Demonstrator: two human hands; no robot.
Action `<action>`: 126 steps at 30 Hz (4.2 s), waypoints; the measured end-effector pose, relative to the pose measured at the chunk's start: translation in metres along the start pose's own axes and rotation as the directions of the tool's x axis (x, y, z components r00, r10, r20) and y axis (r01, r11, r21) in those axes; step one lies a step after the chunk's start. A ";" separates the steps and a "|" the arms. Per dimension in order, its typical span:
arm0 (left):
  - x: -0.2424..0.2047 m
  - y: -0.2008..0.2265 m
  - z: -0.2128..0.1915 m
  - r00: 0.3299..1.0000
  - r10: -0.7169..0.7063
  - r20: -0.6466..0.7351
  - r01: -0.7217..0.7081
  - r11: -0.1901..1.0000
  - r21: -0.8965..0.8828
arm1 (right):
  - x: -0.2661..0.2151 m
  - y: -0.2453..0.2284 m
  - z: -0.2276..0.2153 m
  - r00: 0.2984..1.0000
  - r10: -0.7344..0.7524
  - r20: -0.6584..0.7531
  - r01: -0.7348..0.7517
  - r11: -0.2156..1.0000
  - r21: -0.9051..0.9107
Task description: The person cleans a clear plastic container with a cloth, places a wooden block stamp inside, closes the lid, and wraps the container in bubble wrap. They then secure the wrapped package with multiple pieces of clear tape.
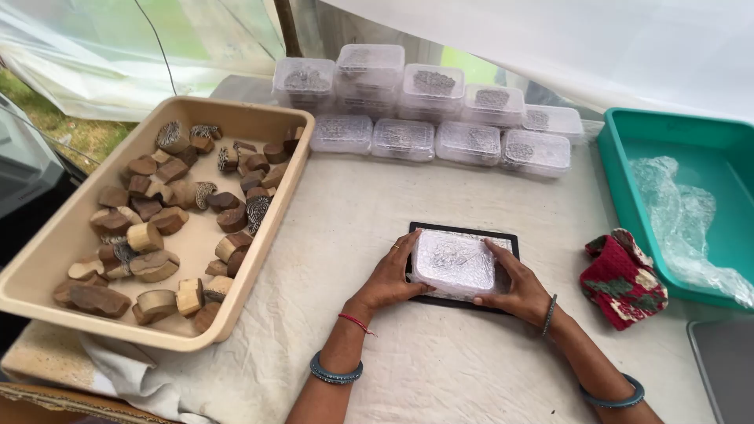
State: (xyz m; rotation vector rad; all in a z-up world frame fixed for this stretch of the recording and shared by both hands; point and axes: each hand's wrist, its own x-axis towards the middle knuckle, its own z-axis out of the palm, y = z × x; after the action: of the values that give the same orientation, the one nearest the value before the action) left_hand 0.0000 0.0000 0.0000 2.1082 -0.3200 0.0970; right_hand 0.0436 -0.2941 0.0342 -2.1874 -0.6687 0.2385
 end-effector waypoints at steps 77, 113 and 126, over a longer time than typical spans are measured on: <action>0.008 -0.027 -0.031 0.766 -0.447 -0.462 0.259 0.872 -0.414 | 0.339 -0.071 0.095 0.859 -0.359 -0.364 0.245 0.914 -0.323; 0.011 -0.061 -0.017 0.815 -0.219 -0.536 0.189 0.976 -0.111 | -0.015 -0.003 0.020 0.996 -0.074 0.059 0.094 0.845 -0.527; -0.009 -0.033 0.017 0.988 -0.005 -0.154 0.081 0.866 0.494 | -0.022 0.023 0.018 0.975 -0.216 -0.052 0.166 0.867 -0.470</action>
State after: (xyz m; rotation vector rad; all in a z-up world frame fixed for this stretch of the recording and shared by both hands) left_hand -0.0010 0.0036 -0.0377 2.6046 -0.1668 0.3409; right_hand 0.0274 -0.3063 0.0043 -2.5391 -0.9547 -0.1587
